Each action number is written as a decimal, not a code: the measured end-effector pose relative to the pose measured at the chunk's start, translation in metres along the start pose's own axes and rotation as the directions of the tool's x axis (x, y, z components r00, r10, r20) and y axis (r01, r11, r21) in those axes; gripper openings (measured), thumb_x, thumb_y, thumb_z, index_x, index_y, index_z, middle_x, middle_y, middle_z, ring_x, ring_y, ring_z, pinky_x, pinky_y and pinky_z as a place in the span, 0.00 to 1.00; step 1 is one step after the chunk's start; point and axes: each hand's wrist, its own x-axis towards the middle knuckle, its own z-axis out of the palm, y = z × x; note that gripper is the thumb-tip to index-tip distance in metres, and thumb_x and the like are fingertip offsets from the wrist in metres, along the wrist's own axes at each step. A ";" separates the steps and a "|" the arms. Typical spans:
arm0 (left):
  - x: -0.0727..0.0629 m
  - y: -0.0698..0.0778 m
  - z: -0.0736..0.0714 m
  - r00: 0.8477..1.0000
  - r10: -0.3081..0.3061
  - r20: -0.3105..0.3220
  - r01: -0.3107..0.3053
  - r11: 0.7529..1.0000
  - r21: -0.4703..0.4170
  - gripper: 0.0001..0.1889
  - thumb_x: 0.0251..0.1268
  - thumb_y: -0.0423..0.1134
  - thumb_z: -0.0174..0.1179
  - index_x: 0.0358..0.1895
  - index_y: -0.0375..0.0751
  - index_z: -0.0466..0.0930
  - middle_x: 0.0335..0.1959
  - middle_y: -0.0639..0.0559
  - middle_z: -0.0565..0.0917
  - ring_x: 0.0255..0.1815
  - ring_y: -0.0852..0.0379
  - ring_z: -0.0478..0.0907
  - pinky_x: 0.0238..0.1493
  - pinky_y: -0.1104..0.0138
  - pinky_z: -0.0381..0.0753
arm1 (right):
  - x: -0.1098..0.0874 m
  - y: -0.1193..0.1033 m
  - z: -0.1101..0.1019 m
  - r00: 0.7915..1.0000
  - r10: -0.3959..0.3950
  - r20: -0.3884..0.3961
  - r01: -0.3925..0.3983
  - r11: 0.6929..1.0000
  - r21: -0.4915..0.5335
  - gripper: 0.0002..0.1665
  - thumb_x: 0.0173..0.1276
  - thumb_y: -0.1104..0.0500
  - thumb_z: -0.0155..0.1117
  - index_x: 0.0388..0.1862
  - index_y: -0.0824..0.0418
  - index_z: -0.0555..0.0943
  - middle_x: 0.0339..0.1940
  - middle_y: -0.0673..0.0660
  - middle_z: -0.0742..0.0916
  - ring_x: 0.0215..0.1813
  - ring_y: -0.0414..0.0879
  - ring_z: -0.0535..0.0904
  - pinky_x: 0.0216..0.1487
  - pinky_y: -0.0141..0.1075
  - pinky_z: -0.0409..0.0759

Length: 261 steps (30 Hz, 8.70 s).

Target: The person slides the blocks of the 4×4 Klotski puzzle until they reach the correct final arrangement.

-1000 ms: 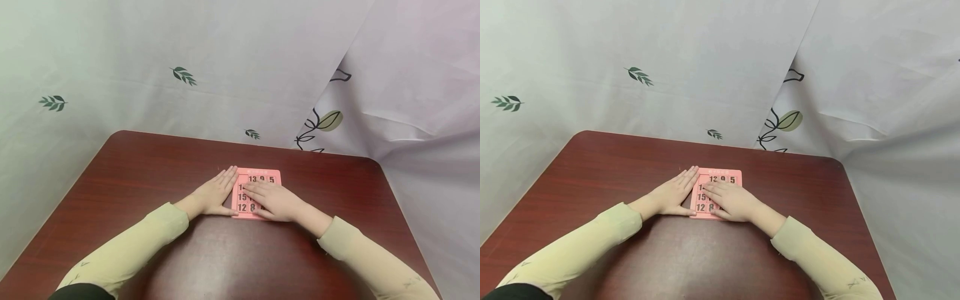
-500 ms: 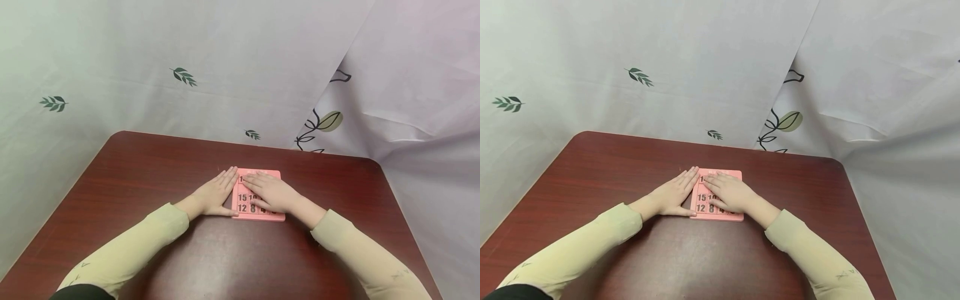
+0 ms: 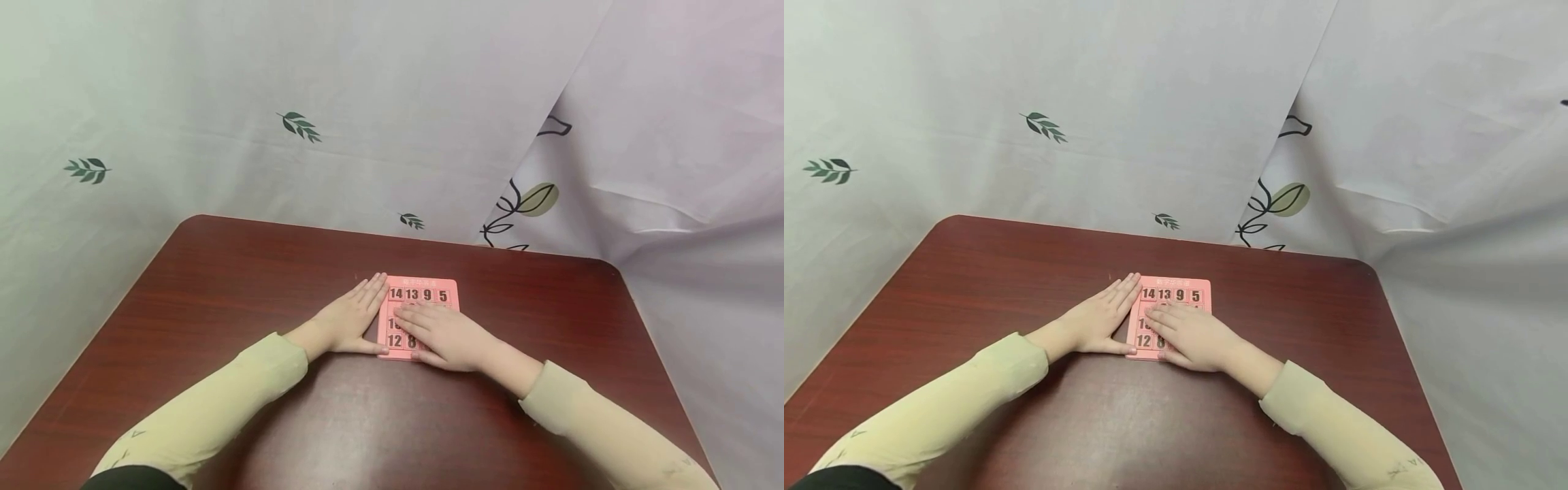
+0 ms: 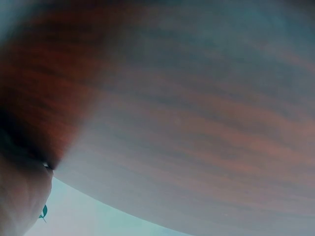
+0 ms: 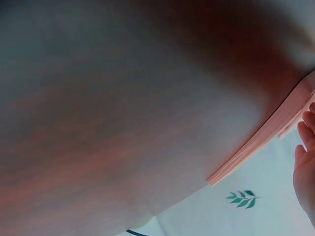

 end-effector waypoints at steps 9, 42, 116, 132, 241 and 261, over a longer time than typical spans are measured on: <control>0.000 -0.002 0.002 1.000 0.001 -0.007 -0.001 1.000 0.007 0.65 0.66 0.79 0.53 0.84 0.24 0.44 0.88 0.28 0.42 0.90 0.37 0.42 0.90 0.51 0.49 | -0.005 -0.008 0.002 0.999 -0.048 -0.016 0.047 0.998 -0.031 0.38 0.81 0.40 0.58 0.81 0.58 0.70 0.81 0.54 0.76 0.82 0.49 0.71 0.84 0.46 0.70; 0.000 0.000 0.001 1.000 0.007 -0.005 -0.006 1.000 0.014 0.65 0.66 0.78 0.54 0.84 0.23 0.43 0.87 0.27 0.42 0.90 0.36 0.42 0.90 0.50 0.49 | -0.012 -0.020 0.002 0.993 -0.118 -0.033 0.114 0.989 -0.090 0.37 0.81 0.41 0.59 0.80 0.58 0.72 0.79 0.55 0.78 0.81 0.50 0.73 0.83 0.45 0.70; 0.001 0.000 0.001 1.000 -0.011 0.004 0.011 1.000 0.024 0.67 0.65 0.80 0.52 0.85 0.25 0.42 0.88 0.29 0.41 0.91 0.38 0.41 0.91 0.52 0.47 | -0.028 -0.024 -0.001 0.994 -0.077 -0.075 0.073 0.996 -0.059 0.40 0.77 0.41 0.64 0.80 0.59 0.72 0.80 0.56 0.77 0.81 0.51 0.73 0.82 0.46 0.72; 0.001 -0.002 0.002 1.000 -0.011 -0.001 0.011 1.000 0.021 0.68 0.64 0.81 0.53 0.85 0.25 0.41 0.88 0.28 0.39 0.90 0.37 0.40 0.90 0.52 0.48 | -0.077 -0.010 0.009 0.985 -0.059 -0.161 0.051 0.997 -0.053 0.42 0.71 0.42 0.71 0.78 0.61 0.75 0.79 0.57 0.79 0.79 0.52 0.75 0.79 0.49 0.72; 0.003 -0.001 0.001 1.000 0.012 -0.026 -0.011 0.999 0.045 0.67 0.64 0.80 0.54 0.85 0.24 0.44 0.87 0.27 0.43 0.90 0.36 0.43 0.90 0.51 0.49 | -0.082 0.012 0.009 0.986 0.137 -0.099 -0.137 0.991 0.003 0.41 0.74 0.41 0.67 0.79 0.61 0.74 0.80 0.57 0.77 0.81 0.53 0.74 0.81 0.54 0.71; 0.001 -0.001 0.000 0.999 0.014 -0.034 -0.013 0.999 0.041 0.67 0.64 0.80 0.54 0.84 0.24 0.45 0.87 0.27 0.44 0.90 0.35 0.43 0.90 0.50 0.50 | -0.056 0.052 0.004 0.963 0.266 -0.037 -0.264 0.964 0.040 0.43 0.78 0.40 0.62 0.81 0.64 0.70 0.83 0.60 0.73 0.85 0.55 0.67 0.87 0.54 0.62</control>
